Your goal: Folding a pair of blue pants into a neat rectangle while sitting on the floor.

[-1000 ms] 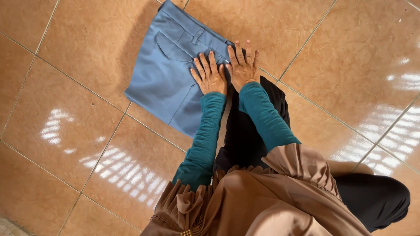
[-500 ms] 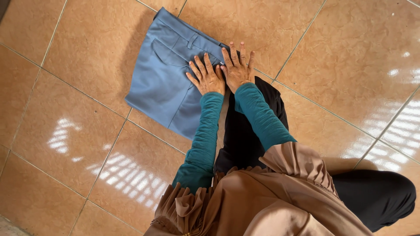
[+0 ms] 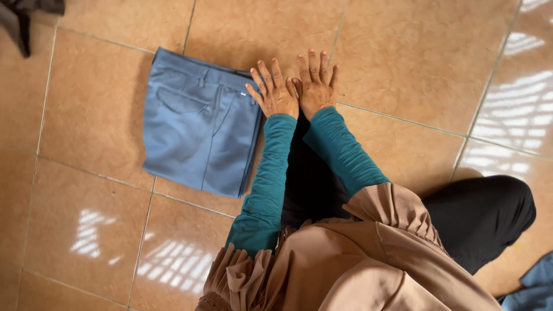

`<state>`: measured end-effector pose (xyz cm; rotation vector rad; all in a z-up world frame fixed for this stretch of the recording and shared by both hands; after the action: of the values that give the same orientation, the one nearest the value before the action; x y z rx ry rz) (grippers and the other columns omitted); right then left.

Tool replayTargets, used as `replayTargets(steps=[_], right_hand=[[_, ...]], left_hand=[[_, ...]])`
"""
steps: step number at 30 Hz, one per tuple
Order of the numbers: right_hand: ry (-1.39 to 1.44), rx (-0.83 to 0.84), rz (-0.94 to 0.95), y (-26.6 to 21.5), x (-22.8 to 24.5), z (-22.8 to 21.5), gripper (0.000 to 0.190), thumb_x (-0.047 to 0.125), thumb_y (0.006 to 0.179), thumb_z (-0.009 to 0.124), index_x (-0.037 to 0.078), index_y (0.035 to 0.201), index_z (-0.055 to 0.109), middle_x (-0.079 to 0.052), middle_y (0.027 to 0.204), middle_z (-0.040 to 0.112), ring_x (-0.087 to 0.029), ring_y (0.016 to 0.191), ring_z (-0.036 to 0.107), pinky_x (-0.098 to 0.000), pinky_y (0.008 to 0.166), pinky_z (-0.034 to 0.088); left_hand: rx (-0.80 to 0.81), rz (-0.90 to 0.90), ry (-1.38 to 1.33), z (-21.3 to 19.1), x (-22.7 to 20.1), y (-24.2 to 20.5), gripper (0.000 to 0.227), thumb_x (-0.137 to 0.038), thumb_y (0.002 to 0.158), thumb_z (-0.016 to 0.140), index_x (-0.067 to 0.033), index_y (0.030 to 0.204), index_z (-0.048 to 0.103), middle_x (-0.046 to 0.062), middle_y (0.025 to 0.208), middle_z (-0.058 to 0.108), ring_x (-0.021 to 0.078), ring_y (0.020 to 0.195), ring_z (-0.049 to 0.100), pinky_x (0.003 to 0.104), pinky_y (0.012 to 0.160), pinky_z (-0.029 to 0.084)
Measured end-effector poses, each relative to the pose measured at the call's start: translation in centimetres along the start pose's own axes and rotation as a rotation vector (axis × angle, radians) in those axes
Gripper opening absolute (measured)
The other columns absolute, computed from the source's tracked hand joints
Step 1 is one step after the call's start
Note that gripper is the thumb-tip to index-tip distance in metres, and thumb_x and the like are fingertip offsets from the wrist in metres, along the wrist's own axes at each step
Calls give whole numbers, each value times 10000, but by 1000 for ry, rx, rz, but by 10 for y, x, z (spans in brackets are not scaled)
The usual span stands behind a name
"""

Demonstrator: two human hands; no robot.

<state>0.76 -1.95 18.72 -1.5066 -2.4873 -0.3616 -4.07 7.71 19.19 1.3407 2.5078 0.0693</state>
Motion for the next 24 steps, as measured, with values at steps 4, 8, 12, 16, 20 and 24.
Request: replayTargets(steps=[4,8,12,16,20,24], right_hand=[[-76,-159,-11,-2,-7,6,605,514,1152,475,228,1657,305,-34,1718,153,-300,1584,88,-683,1226,188],[-59,-79,51,-6,-19,-1,616,514,1154,436,225,1662,240,-26,1724,150,-297,1585,67,-678,1238,133],[-78,-68,123,-20,-63,-22,652,534,1161,425,215,1669,169,-25,1736,127,-297,1596,57,-674,1249,133],[-78,-78,281,-53,-134,-37,666,550,1163,402,229,1684,137,15,1745,53,-276,1606,9,-659,1260,79],[-24,72,483,-87,-191,-41,629,537,1147,269,278,1687,78,-9,1759,20,-285,1597,-85,-632,1264,-39],[-13,62,550,-108,-225,-40,654,565,1133,263,266,1688,89,-13,1759,43,-289,1599,-77,-637,1259,-41]], left_hand=[[8,38,-40,-3,-5,-1,611,-351,1084,506,-220,1634,272,121,1722,161,373,1605,79,673,1272,37],[14,88,-63,-8,-21,-3,587,-339,1080,501,-175,1612,312,162,1700,191,372,1591,88,677,1260,39],[90,149,-83,2,-63,-11,635,-342,1067,508,-190,1627,249,158,1707,179,374,1592,71,668,1254,24],[150,262,-135,30,-134,-39,632,-375,1063,504,-253,1633,258,121,1725,133,365,1601,63,639,1269,-1],[273,362,-73,65,-188,-73,645,-404,1102,440,-262,1659,150,113,1735,72,372,1597,-63,603,1248,-136],[297,406,-73,81,-215,-95,630,-390,1079,468,-235,1637,221,125,1727,110,378,1593,-15,608,1251,-104]])
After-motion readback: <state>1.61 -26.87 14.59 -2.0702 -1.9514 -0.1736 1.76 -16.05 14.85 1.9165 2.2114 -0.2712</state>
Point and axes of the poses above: each hand's wrist, its own y-axis towards the middle knuckle, its own z-axis out of the palm, x = y × z, the point moved 2 cm from there along y, towards the middle knuckle
